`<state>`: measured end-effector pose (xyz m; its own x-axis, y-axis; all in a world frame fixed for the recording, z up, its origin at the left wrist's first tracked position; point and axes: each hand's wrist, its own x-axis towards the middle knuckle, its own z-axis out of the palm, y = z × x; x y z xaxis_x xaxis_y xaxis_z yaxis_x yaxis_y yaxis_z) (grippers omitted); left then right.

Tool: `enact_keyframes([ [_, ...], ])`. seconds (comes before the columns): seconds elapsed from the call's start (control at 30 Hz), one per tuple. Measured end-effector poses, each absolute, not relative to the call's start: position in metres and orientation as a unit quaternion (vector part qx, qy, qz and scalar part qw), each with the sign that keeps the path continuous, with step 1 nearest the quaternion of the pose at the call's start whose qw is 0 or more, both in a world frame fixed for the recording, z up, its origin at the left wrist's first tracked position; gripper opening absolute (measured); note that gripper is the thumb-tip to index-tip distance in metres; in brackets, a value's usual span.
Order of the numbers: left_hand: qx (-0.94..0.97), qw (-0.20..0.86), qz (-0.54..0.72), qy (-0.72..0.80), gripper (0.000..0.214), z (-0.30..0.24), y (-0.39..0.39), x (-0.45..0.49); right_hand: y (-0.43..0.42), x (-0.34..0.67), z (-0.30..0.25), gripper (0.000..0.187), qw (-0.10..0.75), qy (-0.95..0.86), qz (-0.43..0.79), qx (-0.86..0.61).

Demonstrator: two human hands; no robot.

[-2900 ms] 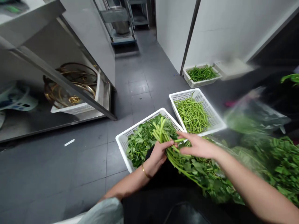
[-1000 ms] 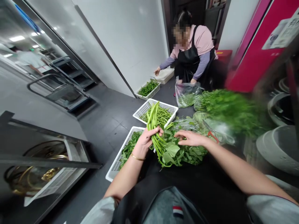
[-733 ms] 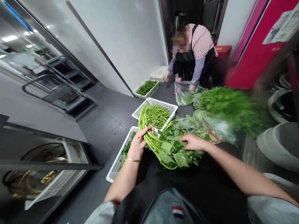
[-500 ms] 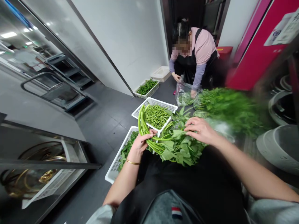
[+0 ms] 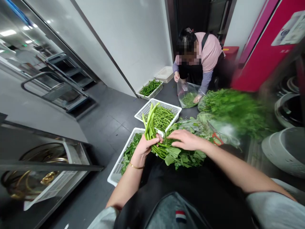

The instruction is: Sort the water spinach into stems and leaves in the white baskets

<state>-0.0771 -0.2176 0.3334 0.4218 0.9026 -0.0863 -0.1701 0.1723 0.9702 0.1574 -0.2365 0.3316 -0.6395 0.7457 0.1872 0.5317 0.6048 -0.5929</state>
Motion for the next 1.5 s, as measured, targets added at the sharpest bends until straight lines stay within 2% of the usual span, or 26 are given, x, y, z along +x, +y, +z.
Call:
enact_keyframes([
  [0.1, 0.516, 0.660, 0.405, 0.365, 0.024, 0.335, -0.219, -0.084, -0.225, 0.141, 0.320, 0.025, 0.125, -0.880, 0.276, -0.367],
  [0.27, 0.563, 0.615, 0.382, 0.399, 0.020, 0.329, -0.217, -0.094, -0.221, 0.145, 0.336, 0.022, 0.149, -0.885, 0.188, -0.400],
  [0.43, 0.538, 0.635, 0.390, 0.395, 0.016, 0.329, -0.215, -0.087, -0.226, 0.148, 0.366, 0.022, 0.137, -0.899, 0.159, -0.385],
  [0.57, 0.498, 0.661, 0.400, 0.393, 0.019, 0.331, -0.216, -0.077, -0.228, 0.147, 0.363, 0.022, 0.173, -0.881, 0.174, -0.405],
  [0.63, 0.508, 0.662, 0.381, 0.398, 0.019, 0.331, -0.217, -0.072, -0.224, 0.143, 0.354, 0.020, 0.193, -0.848, 0.232, -0.436],
  [0.73, 0.546, 0.660, 0.336, 0.392, 0.024, 0.327, -0.221, -0.065, -0.216, 0.128, 0.336, 0.015, 0.250, -0.710, 0.445, -0.485],
  [0.83, 0.559, 0.669, 0.317, 0.374, 0.037, 0.320, -0.226, -0.062, -0.211, 0.109, 0.319, 0.010, 0.348, -0.512, 0.645, -0.449],
  [0.97, 0.521, 0.626, 0.412, 0.408, 0.041, 0.313, -0.229, -0.066, -0.220, 0.097, 0.309, 0.016, 0.395, -0.408, 0.726, -0.388],
  [1.03, 0.529, 0.617, 0.420, 0.404, 0.043, 0.315, -0.228, -0.070, -0.227, 0.095, 0.311, 0.020, 0.419, -0.383, 0.739, -0.364],
  [1.17, 0.592, 0.639, 0.342, 0.353, 0.048, 0.326, -0.227, -0.075, -0.243, 0.087, 0.322, 0.026, 0.492, -0.286, 0.760, -0.312],
  [1.3, 0.578, 0.621, 0.371, 0.379, 0.036, 0.331, -0.222, -0.078, -0.255, 0.095, 0.344, 0.019, 0.535, -0.271, 0.748, -0.285],
  [1.37, 0.554, 0.599, 0.409, 0.408, 0.029, 0.329, -0.217, -0.085, -0.259, 0.120, 0.360, 0.015, 0.598, -0.280, 0.697, -0.279],
  [1.47, 0.496, 0.587, 0.461, 0.445, 0.023, 0.323, -0.209, -0.101, -0.267, 0.177, 0.377, 0.012, 0.736, -0.331, 0.514, -0.290],
  [1.5, 0.475, 0.589, 0.476, 0.448, 0.022, 0.322, -0.207, -0.106, -0.270, 0.196, 0.378, 0.012, 0.732, -0.382, 0.475, -0.304],
])
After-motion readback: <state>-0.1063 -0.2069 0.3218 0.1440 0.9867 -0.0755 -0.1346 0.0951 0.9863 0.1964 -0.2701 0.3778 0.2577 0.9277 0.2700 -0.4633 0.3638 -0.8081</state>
